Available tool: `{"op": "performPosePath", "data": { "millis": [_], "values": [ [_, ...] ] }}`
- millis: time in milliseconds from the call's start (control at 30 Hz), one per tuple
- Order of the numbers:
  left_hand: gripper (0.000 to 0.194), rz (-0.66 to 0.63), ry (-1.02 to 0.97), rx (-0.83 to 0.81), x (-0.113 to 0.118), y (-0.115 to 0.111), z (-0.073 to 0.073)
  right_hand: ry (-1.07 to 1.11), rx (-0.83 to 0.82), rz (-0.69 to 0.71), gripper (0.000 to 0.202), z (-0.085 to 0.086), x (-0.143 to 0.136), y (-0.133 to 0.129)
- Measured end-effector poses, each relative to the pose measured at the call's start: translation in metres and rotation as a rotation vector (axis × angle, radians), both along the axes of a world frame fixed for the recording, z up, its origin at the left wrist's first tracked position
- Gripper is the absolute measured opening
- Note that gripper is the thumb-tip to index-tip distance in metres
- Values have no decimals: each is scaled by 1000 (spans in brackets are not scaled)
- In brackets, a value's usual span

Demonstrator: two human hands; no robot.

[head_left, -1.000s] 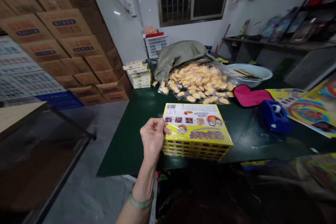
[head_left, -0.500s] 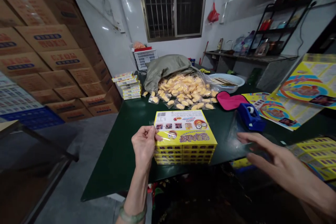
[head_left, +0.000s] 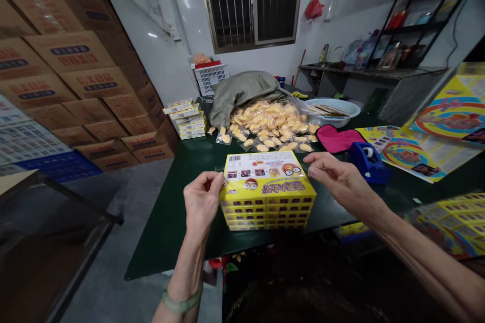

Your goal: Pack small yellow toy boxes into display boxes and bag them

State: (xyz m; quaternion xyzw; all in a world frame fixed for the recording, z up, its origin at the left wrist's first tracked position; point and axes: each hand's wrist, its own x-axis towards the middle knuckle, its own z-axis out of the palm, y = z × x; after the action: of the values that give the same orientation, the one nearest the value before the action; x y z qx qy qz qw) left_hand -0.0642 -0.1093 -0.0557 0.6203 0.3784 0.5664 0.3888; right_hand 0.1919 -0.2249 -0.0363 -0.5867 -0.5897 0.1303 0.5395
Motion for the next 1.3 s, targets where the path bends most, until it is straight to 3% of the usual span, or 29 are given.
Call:
{"op": "performPosePath", "data": {
  "millis": [133,300,667,1000,1200,1300],
  "values": [
    [17,-31,62,74,1,6,-4,87,-49,-55,28,-1,4,0],
    [23,-37,149,19,7,12,-10,185,-161,32,31,-8,12,15],
    [31,225,484,202,16,18,-8,-204,-124,-87,32,-36,21,38],
    [28,241,671,230,20,24,-5,-259,-44,-200,33,-48,13,43],
    [27,176,755,198,23,34,0,-252,-85,-213,32,-44,17,47],
    [28,163,773,134,26,38,1,-146,-155,-224,29,-44,17,50]
  ]
}}
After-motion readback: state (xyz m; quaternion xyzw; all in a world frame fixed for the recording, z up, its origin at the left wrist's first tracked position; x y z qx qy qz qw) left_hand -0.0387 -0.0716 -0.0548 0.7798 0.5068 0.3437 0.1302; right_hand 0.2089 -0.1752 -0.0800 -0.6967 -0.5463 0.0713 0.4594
